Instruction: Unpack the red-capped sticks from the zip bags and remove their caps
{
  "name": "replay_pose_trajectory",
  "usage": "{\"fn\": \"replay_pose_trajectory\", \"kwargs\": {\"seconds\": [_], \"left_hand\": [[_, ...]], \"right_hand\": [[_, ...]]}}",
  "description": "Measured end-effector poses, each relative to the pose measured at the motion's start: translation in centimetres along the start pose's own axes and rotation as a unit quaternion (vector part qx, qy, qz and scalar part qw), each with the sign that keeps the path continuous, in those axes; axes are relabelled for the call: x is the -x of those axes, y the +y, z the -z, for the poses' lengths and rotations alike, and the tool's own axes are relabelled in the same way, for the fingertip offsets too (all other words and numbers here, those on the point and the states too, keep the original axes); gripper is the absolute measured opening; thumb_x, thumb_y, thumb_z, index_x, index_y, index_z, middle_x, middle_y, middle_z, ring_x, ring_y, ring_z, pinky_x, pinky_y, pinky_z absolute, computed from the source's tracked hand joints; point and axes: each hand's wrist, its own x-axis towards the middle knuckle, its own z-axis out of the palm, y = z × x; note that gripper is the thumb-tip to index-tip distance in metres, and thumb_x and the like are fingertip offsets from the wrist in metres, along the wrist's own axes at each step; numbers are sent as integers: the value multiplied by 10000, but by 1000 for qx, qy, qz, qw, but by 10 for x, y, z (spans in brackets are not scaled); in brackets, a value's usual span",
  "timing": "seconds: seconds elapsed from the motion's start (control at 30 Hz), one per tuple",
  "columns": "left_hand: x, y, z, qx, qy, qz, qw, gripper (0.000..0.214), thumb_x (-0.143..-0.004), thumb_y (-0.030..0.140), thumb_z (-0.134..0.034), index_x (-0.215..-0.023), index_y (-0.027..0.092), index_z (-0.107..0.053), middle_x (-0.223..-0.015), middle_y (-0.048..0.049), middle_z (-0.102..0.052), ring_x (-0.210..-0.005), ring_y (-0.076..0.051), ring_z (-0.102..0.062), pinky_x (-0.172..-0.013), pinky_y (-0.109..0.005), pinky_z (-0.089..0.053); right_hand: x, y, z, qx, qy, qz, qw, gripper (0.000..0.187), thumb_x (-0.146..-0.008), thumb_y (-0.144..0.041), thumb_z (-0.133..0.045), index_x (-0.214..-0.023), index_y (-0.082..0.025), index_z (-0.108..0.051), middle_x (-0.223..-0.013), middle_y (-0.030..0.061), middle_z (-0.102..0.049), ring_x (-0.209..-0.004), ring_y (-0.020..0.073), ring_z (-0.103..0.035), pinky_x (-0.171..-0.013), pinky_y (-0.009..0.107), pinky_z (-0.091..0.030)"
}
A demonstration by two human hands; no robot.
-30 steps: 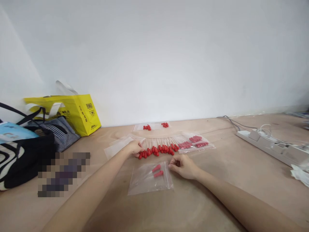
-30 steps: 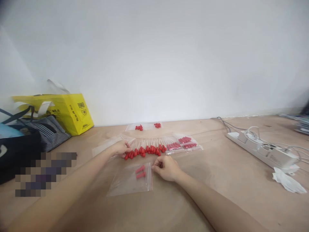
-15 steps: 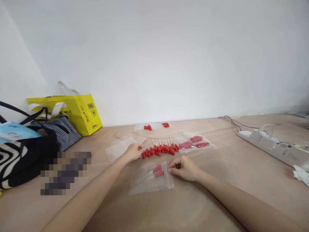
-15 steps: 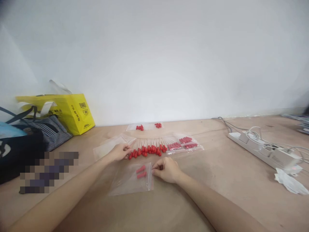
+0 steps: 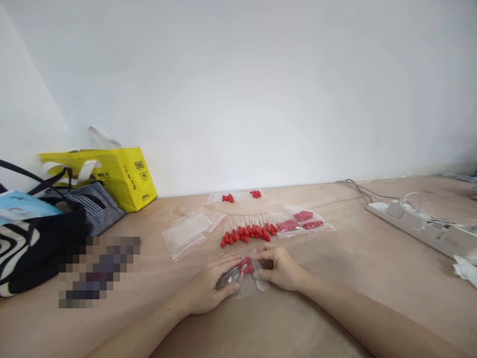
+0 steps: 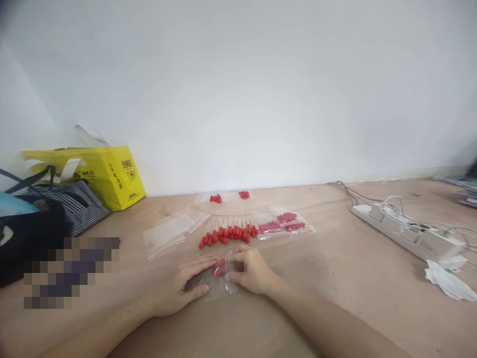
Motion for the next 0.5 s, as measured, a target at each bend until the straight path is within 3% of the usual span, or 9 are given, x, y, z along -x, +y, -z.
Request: {"fn": "replay_pose_trajectory", "kwargs": {"seconds": [0.23, 0.4, 0.5], "left_hand": [[-2, 2, 2, -2, -8, -7, 1000, 490, -795, 421, -478, -1245, 234, -421, -1299, -64, -439, -1205, -252, -367, -1029, -463, -238], [-2, 3, 3, -2, -9, -12, 1000, 483, -798, 413, -477, -1244, 238, -416, -1304, -58, -434, -1204, -240, -370, -1027, -455, -247], [-3, 6, 5, -16, -20, 2, 1000, 498, -807, 436, -448, -1252, 216, -408, -1319, -71, -411, -1219, -249, -346, -1030, -466, -235]], "right_hand": [[-1, -7, -4, 46, -29, 34, 998, 240, -743, -235, -550, -977, -246, -602, -944, 16, -524, -761, 123, -501, -670, 226, -384], [-2, -10, -4, 148, -35, -2, 988, 198, -737, -304, -557, -898, -192, -575, -850, 23, -503, -713, 133, -482, -638, 245, -355], [-2, -9, -4, 129, -19, -15, 991, 204, -672, -289, -624, -820, -173, -545, -794, 2, -498, -670, 117, -463, -599, 223, -339]]}}
